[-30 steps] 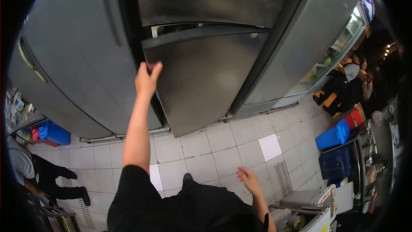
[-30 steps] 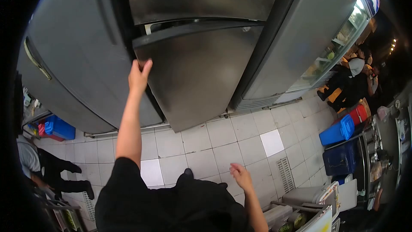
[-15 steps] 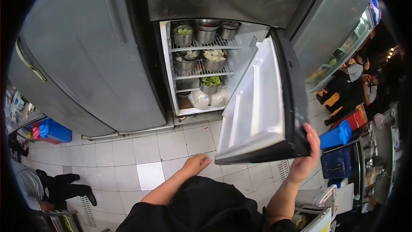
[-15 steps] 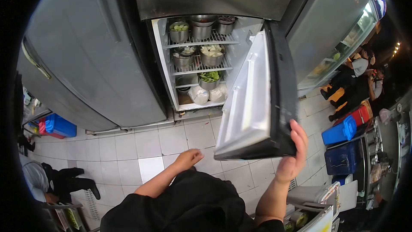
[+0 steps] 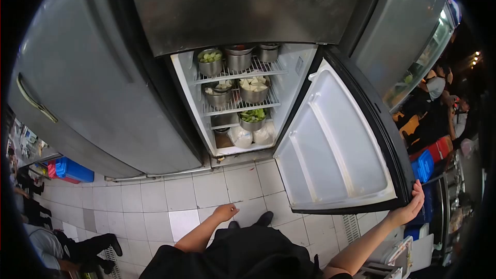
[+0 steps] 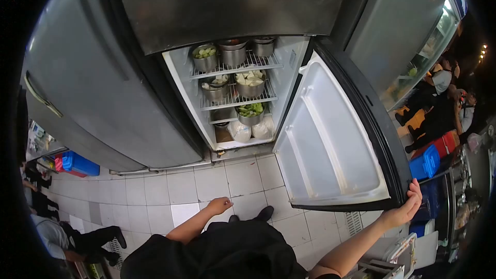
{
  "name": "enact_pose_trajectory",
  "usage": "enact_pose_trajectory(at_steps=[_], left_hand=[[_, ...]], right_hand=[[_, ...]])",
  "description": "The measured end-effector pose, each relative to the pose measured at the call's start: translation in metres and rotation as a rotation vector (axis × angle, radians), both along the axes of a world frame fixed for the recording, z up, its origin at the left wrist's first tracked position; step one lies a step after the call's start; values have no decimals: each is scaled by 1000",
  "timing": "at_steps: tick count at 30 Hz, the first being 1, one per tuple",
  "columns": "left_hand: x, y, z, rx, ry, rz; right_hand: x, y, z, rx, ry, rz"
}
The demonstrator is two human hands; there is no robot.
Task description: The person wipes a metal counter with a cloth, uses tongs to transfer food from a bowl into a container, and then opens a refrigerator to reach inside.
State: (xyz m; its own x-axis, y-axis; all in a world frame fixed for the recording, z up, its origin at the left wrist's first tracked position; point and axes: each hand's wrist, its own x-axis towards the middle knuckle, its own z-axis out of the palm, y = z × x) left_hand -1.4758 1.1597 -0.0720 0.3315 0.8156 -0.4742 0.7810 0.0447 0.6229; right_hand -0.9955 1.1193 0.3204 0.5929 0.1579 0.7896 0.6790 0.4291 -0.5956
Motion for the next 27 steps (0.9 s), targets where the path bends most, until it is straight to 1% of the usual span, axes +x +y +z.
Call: enact_pose_trajectory(at_steps=[3,5,7,8,10,11,13,14,15,16,17,18,20,21,23,24,26,27], left_hand=[[22,32,-6,12,-9,-44],[27,48,-7,-24,84,-70],[25,56,-22,-31,188,-74],[22,55,-29,-51,194,-76],[19,52,-32,-34,204,10],[17,46,-33,-51,211,6],[12,35,-34,-69,258,-71],[11,33,-39,-224,347,-104],[4,24,-56,-287,376,-132],[-4,3,-83,-178,359,-59],[-8,-7,-99,-66,339,14],[-4,-5,-90,-55,339,17],[1,-8,-63,-408,288,132],[3,-8,-57,-412,289,97],[0,-8,-68,-407,283,8],[1,-4,-64,-398,286,6],[6,7,-58,-364,319,-105],[7,16,-57,-353,320,-106]], right_hand=[[17,8,1,17,1,-16],[28,12,1,4,-6,-7],[38,16,2,12,-13,-20],[43,18,2,2,-23,-35],[53,21,1,3,-18,-17],[58,22,0,24,-21,3],[66,23,-2,11,-19,1],[68,25,-1,17,-32,18],[72,25,-1,28,-46,37],[75,25,-2,31,-44,37],[79,25,-4,33,-39,54],[82,27,-4,38,-35,72],[84,29,-4,54,-31,91],[85,29,-4,56,-25,110],[87,29,-5,68,-9,130],[87,29,-5,72,5,153],[88,28,-6,70,5,134],[88,28,-6,55,4,120]])
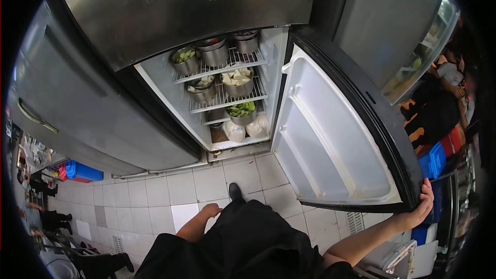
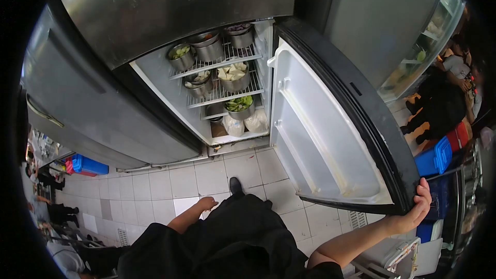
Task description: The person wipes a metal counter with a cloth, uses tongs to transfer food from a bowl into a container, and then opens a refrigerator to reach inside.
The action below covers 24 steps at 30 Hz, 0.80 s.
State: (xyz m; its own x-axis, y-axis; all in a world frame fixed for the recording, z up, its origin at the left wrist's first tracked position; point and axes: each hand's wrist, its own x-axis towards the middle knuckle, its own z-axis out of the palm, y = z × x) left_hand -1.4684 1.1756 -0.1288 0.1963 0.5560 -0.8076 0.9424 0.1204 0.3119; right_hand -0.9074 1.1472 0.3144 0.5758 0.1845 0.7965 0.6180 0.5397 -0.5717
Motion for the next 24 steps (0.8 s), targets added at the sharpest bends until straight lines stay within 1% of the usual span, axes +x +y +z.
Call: enact_pose_trajectory(at_steps=[2,4,6,7,8,10,12,14,16,18,22,24], left_hand=[[4,12,0,87,-22,21],[13,31,8,45,13,20],[16,43,11,143,-6,-86],[15,48,14,172,-71,-226],[17,52,15,165,-70,-229],[22,57,9,267,-54,-64],[20,60,3,232,-64,-71],[19,58,3,254,-59,-44],[19,58,9,219,-51,-76],[18,52,15,96,-14,-9],[5,40,0,65,8,13],[1,35,-2,69,-4,10]], right_hand=[[0,-2,-1,2,-3,7],[0,-2,-2,-4,-7,12],[-2,-3,-2,10,-15,30],[-3,-3,-1,6,-14,26],[-5,-3,-1,2,-28,12],[-8,-3,0,-15,-39,-2],[-12,-2,1,4,-33,-23],[-11,-3,0,-3,-35,-33],[-12,-4,0,-9,-36,-44],[-14,-4,1,-5,-44,-60],[-14,-3,0,-4,-71,-61],[-14,-2,-1,30,-43,-57]])
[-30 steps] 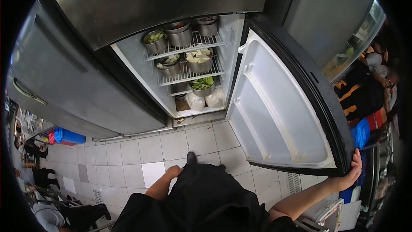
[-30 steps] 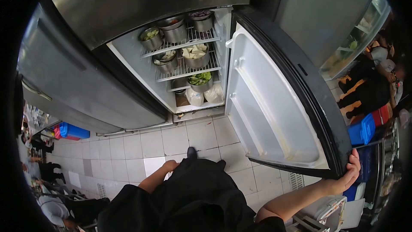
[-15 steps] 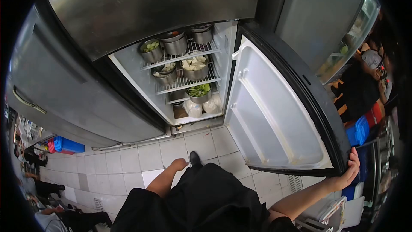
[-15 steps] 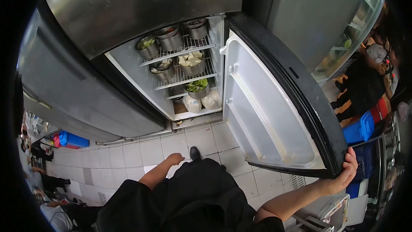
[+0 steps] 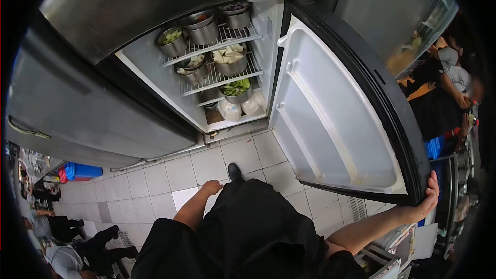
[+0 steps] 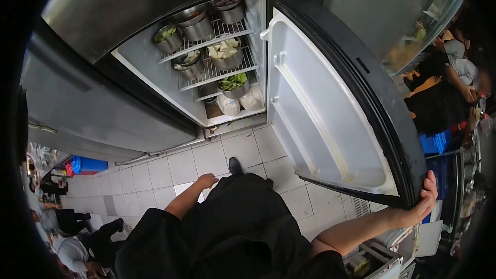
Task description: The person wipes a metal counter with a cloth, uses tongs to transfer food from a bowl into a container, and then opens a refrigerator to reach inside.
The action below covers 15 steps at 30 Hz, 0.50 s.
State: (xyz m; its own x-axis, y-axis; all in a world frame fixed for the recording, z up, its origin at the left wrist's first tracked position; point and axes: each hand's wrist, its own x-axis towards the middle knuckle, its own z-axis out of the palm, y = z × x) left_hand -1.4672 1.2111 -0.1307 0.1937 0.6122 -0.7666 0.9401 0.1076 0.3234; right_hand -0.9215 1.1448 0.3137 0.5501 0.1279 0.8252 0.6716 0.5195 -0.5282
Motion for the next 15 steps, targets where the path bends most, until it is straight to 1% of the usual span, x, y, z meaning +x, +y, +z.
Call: enact_pose_trajectory(at_steps=[3,11,15], left_hand=[[-1,-2,2,-66,25,-9],[4,-3,-2,-19,-29,35],[6,-4,-3,-11,-21,19]], right_hand=[[3,-1,0,-6,-8,6],[5,-2,0,-22,-23,-9],[4,-2,-1,-20,-23,-17]])
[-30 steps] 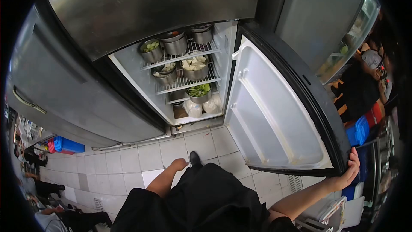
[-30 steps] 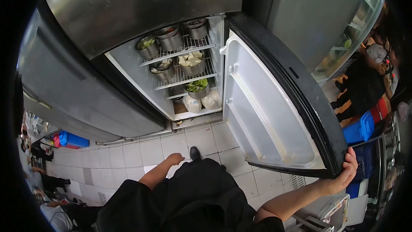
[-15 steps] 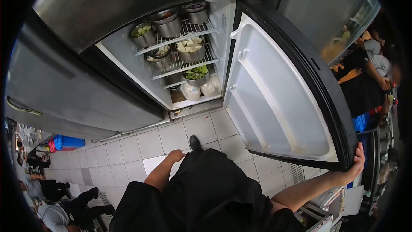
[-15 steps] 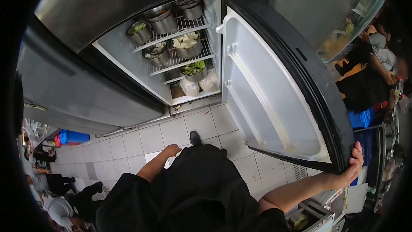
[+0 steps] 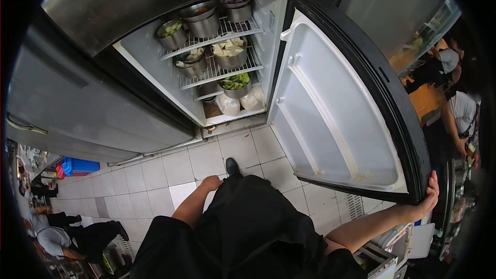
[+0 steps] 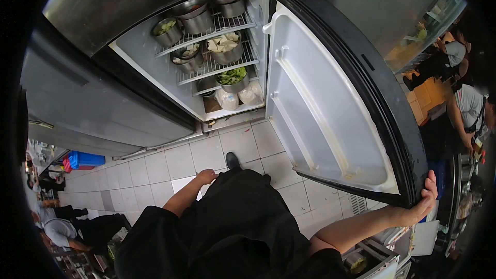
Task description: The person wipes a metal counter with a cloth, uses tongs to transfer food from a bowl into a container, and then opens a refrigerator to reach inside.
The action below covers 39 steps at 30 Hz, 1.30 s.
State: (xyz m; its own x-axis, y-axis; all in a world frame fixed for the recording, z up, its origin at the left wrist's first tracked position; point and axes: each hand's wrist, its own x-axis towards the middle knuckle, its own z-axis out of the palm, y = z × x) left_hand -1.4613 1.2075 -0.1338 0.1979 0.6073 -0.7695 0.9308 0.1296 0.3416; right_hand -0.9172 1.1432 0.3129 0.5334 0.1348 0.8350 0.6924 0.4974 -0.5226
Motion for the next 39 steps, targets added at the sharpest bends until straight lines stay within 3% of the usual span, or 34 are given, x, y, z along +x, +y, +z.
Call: enact_pose_trajectory(at_steps=[39], left_hand=[[6,-3,-1,4,-1,-38]], right_hand=[[1,1,1,4,24,-10]])
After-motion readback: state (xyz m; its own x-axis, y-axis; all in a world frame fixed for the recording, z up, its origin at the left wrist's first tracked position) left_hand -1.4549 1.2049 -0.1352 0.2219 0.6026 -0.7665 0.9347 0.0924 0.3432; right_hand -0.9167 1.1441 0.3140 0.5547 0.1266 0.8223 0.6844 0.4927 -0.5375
